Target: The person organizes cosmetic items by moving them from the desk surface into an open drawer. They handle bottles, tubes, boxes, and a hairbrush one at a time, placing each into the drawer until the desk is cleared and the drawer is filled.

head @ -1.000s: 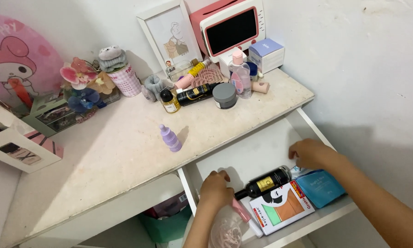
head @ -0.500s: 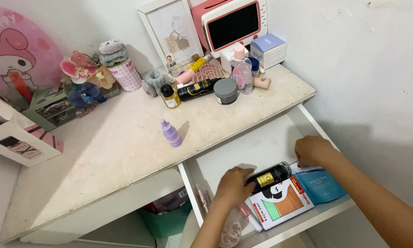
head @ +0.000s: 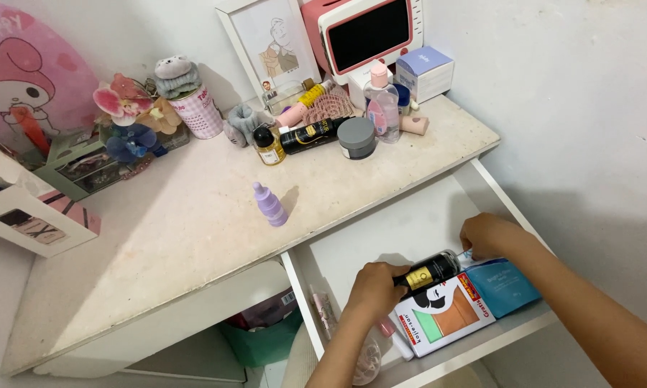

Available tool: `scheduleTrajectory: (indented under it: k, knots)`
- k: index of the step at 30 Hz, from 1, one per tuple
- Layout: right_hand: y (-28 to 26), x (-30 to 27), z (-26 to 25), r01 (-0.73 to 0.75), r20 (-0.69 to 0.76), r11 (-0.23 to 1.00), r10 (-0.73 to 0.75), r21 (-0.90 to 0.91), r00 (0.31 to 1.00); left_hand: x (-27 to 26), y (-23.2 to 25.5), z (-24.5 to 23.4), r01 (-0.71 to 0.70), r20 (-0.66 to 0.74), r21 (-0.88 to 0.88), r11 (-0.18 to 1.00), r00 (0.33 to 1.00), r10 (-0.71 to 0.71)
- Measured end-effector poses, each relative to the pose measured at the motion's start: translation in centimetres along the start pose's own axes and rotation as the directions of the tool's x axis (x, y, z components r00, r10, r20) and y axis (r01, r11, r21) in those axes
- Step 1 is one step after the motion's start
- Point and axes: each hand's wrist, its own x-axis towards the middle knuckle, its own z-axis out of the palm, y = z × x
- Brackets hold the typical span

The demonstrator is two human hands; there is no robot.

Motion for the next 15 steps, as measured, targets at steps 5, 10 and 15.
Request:
scheduleTrajectory:
  k: [5,10,15]
  knots:
    - [-0.4,-1.1,-0.1,-0.029,-0.047,0.998,0.031,0.057,0.998,-0.7,0.5,-0.8,0.026,0.026,-0.044,0.999,0.999,-0.025]
    - [-1.0,-2.7,-1.1,-0.001,-0.207,0.990,0.031,0.143,0.978,-1.4,0.7,-2.2,0.054,0.065,-0.149,0.987,0.997,-0.045]
    - [-3.6,-4.7,-3.2,0.334,-0.473,0.844,-0.111,0.420,0.874,-3.0,0.2,-4.8,0.068,-0.051,-0.229,0.971,0.995,-0.081]
